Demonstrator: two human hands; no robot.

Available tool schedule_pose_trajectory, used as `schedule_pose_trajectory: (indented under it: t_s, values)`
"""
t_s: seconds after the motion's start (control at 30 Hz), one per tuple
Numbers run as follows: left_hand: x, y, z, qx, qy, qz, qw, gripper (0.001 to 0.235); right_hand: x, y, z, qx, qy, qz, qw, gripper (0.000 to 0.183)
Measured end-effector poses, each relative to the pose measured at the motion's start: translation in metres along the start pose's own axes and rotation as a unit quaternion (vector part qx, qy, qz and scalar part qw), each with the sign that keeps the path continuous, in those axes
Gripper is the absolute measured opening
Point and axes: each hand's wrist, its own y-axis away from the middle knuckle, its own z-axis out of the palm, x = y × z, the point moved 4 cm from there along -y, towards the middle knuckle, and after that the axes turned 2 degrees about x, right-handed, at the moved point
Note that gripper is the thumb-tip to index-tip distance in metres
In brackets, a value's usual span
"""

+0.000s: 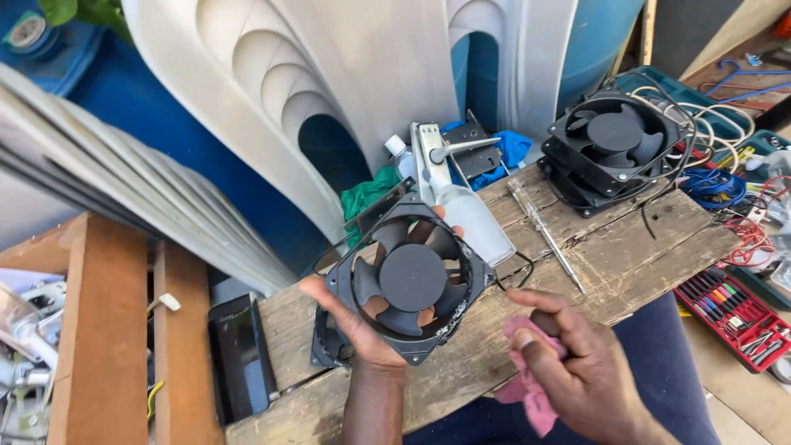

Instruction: Cleaning dust from computer cooling fans using a cloth and cleaning liquid.

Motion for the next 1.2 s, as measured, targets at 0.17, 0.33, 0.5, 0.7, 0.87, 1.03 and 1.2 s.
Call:
schedule_pose_trajectory:
  t_s: [0.17, 0.33, 0.5, 0.7, 0.87, 1.03, 1.2]
  values:
    - [0.004, -0.004, -0.012, -0.009, -0.036, -0.012, 0.999, 0.111, -0.034, -0.012, 0.005, -0.134, 0.094, 0.066, 0.984, 0.065]
    - [0.006, -0.012, -0.008, -0.023, -0.076, -0.03, 0.996, 0.11, -0.036, 0.0, 0.025, -0.262, 0.101, 0.213, 0.936, 0.019]
    - [0.009, -0.013, 0.007, -0.052, -0.085, -0.056, 0.993, 0.123, -0.039, 0.005, 0.019, -0.216, -0.267, 0.048, 0.938, 0.021]
    - [0.006, -0.011, 0.063, -0.085, -0.055, -0.119, 0.988, 0.139, 0.005, 0.009, 0.007, -0.172, -0.141, 0.103, 0.97, 0.029]
    - [0.005, -0.012, 0.064, -0.1, -0.039, -0.122, 0.987, 0.14, 0.017, 0.004, 0.011, -0.118, -0.125, 0.122, 0.978, 0.026]
    - [0.009, -0.012, 0.034, -0.088, -0.049, -0.096, 0.99, 0.133, 0.003, -0.004, 0.01, -0.052, -0.172, 0.082, 0.98, 0.032]
    - [0.009, -0.009, -0.003, -0.051, -0.062, -0.073, 0.994, 0.121, 0.005, -0.011, 0.022, -0.068, -0.247, 0.123, 0.959, 0.065]
